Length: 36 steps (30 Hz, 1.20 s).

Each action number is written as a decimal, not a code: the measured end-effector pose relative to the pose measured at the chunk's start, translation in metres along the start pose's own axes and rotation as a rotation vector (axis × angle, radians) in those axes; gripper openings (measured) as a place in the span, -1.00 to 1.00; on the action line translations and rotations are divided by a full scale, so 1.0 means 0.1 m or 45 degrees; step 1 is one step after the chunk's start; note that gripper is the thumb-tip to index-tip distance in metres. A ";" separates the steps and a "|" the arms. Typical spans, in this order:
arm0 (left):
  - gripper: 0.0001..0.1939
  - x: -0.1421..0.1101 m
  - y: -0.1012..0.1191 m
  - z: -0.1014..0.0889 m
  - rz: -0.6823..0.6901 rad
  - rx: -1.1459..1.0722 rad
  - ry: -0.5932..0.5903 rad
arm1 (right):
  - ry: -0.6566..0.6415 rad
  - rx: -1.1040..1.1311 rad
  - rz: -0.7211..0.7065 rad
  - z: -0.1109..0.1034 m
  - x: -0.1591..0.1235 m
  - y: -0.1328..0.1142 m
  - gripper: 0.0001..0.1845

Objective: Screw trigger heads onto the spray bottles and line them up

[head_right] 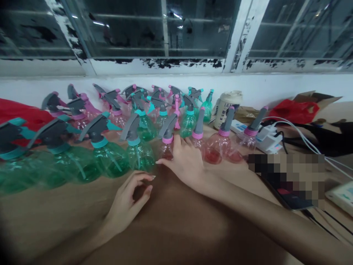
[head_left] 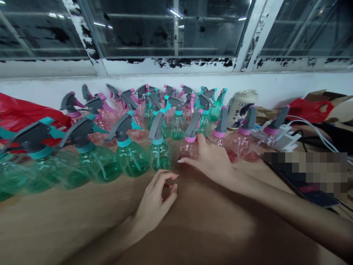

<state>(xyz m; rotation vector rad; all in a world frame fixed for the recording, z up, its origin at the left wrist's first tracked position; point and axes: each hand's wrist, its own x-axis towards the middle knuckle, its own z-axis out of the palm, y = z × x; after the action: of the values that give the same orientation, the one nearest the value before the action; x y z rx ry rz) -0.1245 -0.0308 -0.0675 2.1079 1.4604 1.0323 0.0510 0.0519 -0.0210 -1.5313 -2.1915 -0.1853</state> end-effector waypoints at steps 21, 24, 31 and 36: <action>-0.79 0.01 0.01 -0.01 -0.011 0.101 -0.130 | 0.272 0.348 -0.015 -0.35 -0.40 0.38 -0.62; -0.75 0.01 0.01 -0.01 -0.009 0.131 -0.144 | 0.270 0.300 0.072 -0.36 -0.46 0.69 -0.64; -0.66 0.01 -0.01 0.04 0.181 0.347 -0.109 | 0.062 0.314 0.175 -0.31 -0.29 0.84 -0.38; -0.69 0.01 0.00 0.03 0.195 0.366 -0.070 | -0.015 0.377 0.170 -0.20 -0.13 0.69 -0.29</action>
<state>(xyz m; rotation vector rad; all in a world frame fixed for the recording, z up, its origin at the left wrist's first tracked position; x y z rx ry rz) -0.1217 -0.0299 -0.0693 2.4614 1.5167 0.8499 0.1240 0.0595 -0.0192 -1.5034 -2.0090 0.1837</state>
